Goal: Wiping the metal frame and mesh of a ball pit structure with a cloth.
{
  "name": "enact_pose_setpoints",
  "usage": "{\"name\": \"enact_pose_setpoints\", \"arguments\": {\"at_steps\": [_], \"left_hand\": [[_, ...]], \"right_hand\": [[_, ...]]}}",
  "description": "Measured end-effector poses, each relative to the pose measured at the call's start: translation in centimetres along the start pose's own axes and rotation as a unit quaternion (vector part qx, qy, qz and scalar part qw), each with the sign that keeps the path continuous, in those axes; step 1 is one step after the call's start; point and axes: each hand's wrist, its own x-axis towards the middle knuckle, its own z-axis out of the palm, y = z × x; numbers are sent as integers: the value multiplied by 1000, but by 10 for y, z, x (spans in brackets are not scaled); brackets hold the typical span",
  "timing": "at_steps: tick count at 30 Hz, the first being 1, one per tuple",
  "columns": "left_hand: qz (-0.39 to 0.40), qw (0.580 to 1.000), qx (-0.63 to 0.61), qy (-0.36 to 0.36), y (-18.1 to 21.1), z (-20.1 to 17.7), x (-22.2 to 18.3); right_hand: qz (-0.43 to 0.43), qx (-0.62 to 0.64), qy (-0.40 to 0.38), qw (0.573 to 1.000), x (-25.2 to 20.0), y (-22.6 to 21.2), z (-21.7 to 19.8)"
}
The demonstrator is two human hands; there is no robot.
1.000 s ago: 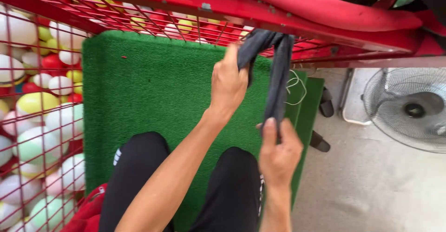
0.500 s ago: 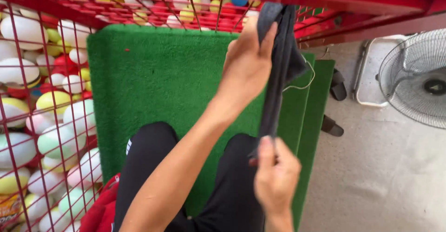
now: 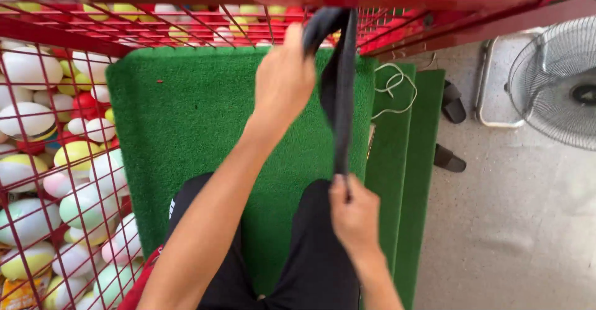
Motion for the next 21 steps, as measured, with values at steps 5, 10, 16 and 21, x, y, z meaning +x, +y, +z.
{"name": "enact_pose_setpoints", "arguments": {"at_steps": [5,10,16,21], "left_hand": [[-7,1000,-23,9,7,40,-74],[-85,993,-53,-58,2,26,-121],[-67,997,-17,-30,-9,14,-27],[-53,997,50,-33,-30,58,-75]], "right_hand": [[20,-10,-18,1000,49,-8,-2],[-61,-15,32,998,91,-7,34],[54,133,15,990,38,21,34],[31,117,14,993,73,24,33]]}}
